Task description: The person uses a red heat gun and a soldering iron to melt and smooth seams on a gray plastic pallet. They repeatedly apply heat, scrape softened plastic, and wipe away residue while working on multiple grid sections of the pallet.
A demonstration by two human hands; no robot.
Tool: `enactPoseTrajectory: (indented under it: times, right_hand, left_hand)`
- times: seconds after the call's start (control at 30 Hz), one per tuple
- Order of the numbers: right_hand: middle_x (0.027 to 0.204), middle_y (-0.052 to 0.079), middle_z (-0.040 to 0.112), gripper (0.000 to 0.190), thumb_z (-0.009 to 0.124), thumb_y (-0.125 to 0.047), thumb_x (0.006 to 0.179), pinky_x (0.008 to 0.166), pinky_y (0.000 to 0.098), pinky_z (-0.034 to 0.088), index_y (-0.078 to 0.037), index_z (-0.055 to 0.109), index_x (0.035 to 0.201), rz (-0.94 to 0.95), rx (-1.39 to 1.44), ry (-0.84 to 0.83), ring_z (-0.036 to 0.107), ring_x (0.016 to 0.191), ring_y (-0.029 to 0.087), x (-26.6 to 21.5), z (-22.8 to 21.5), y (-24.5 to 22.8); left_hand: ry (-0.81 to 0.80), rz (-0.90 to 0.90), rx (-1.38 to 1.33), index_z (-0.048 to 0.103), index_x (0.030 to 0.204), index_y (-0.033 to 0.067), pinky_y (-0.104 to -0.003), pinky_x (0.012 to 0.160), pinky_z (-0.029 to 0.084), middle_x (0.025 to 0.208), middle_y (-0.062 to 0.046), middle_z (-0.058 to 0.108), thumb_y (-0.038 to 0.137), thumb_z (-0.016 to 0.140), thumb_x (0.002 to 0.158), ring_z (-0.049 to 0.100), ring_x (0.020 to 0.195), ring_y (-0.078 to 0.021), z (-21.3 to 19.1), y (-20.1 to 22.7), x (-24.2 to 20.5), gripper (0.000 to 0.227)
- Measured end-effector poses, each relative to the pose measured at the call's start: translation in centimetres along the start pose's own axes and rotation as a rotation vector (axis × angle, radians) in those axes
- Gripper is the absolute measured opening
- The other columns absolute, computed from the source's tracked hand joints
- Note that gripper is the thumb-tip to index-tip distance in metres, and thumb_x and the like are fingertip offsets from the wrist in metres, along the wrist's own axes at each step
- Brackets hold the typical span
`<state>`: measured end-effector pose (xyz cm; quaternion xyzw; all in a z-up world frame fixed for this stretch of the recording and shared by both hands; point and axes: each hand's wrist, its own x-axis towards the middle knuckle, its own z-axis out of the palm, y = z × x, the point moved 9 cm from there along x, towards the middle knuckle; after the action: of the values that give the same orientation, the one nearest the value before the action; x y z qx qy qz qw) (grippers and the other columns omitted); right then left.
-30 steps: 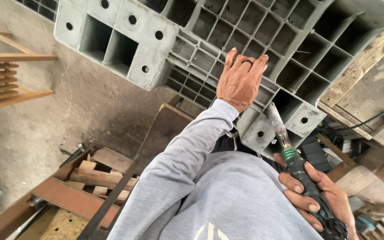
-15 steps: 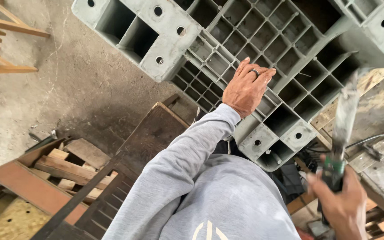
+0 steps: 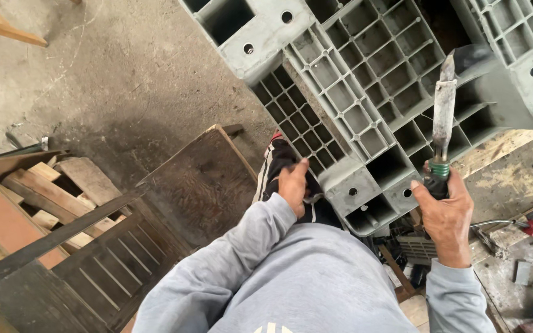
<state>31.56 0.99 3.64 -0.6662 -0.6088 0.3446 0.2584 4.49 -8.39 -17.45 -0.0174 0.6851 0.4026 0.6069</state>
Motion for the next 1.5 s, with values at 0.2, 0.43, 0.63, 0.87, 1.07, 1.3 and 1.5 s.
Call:
enactPoseTrajectory:
  times: [0.2, 0.43, 0.63, 0.87, 1.07, 1.3, 1.5]
  right_hand:
    - [0.100, -0.002, 0.062, 0.043, 0.076, -0.012, 0.093, 0.081, 0.0254, 0.048, -0.007, 0.068, 0.135, 0.068, 0.022, -0.005, 0.055, 0.090, 0.008, 0.3, 1.0, 1.1]
    - [0.094, -0.004, 0.060, 0.044, 0.077, -0.016, 0.092, 0.076, 0.0244, 0.048, -0.008, 0.066, 0.134, 0.065, -0.031, -0.020, 0.056, 0.085, 0.007, 0.0, 0.9, 1.0]
    - [0.092, -0.003, 0.058, 0.043, 0.077, -0.015, 0.093, 0.072, 0.0251, 0.047, -0.007, 0.065, 0.134, 0.031, -0.050, -0.003, 0.054, 0.083, 0.008, 0.1, 1.4, 0.7]
    - [0.092, -0.004, 0.058, 0.049, 0.076, -0.015, 0.094, 0.072, 0.0224, 0.047, -0.007, 0.064, 0.141, 0.083, 0.089, 0.009, 0.056, 0.083, 0.006, -0.2, 1.3, 0.5]
    - [0.100, -0.004, 0.064, 0.050, 0.076, -0.013, 0.092, 0.076, 0.0225, 0.050, -0.006, 0.064, 0.140, 0.101, 0.082, 0.031, 0.059, 0.086, 0.006, -0.5, 1.5, 0.2]
    - [0.098, -0.003, 0.062, 0.049, 0.076, -0.014, 0.092, 0.077, 0.0232, 0.049, -0.006, 0.065, 0.139, 0.084, 0.086, 0.004, 0.056, 0.086, 0.007, -0.5, 2.2, 0.2]
    - [0.096, -0.001, 0.060, 0.047, 0.076, -0.014, 0.092, 0.075, 0.0251, 0.048, -0.007, 0.067, 0.137, 0.084, 0.031, 0.013, 0.055, 0.085, 0.009, -0.3, 2.6, 0.3]
  left_hand:
    - [-0.195, -0.356, -0.124, 0.046, 0.149, 0.0135, -0.051, 0.096, 0.040, 0.136, -0.011, 0.051, 0.069, 0.056, 0.087, 0.046, 0.119, -0.0270, 3.8, -6.3, 0.4, 0.084]
    - [0.208, 0.279, 0.121, 0.036, 0.154, 0.0038, -0.055, 0.119, 0.031, 0.155, -0.023, 0.036, 0.065, 0.059, 0.091, 0.037, 0.142, -0.0362, 1.7, 4.3, 0.1, 0.091]
    - [0.637, 1.239, 0.682, 0.034, 0.152, 0.0097, -0.056, 0.125, 0.023, 0.157, -0.020, 0.031, 0.035, 0.095, 0.078, 0.030, 0.148, -0.0373, -0.2, 23.0, -1.5, 0.099]
    - [0.777, 1.329, 0.808, 0.036, 0.145, 0.0186, -0.065, 0.125, 0.018, 0.154, -0.009, 0.034, 0.032, 0.097, 0.068, 0.030, 0.147, -0.0320, 2.2, 28.2, 1.8, 0.099]
    - [0.756, 1.290, 0.798, 0.043, 0.140, 0.0183, -0.065, 0.126, 0.018, 0.152, -0.006, 0.038, 0.024, 0.092, 0.080, 0.033, 0.145, -0.0283, 1.2, 26.9, 3.2, 0.078]
    - [0.701, 1.320, 0.837, 0.043, 0.143, 0.0171, -0.060, 0.128, 0.020, 0.153, -0.007, 0.041, 0.015, 0.086, 0.085, 0.035, 0.146, -0.0273, -0.4, 27.0, 4.5, 0.073]
    - [0.452, 1.356, 0.320, 0.032, 0.161, 0.0148, -0.046, 0.135, 0.033, 0.169, -0.018, 0.024, -0.003, 0.060, 0.103, 0.028, 0.160, -0.0300, -4.9, 23.0, 1.8, 0.066]
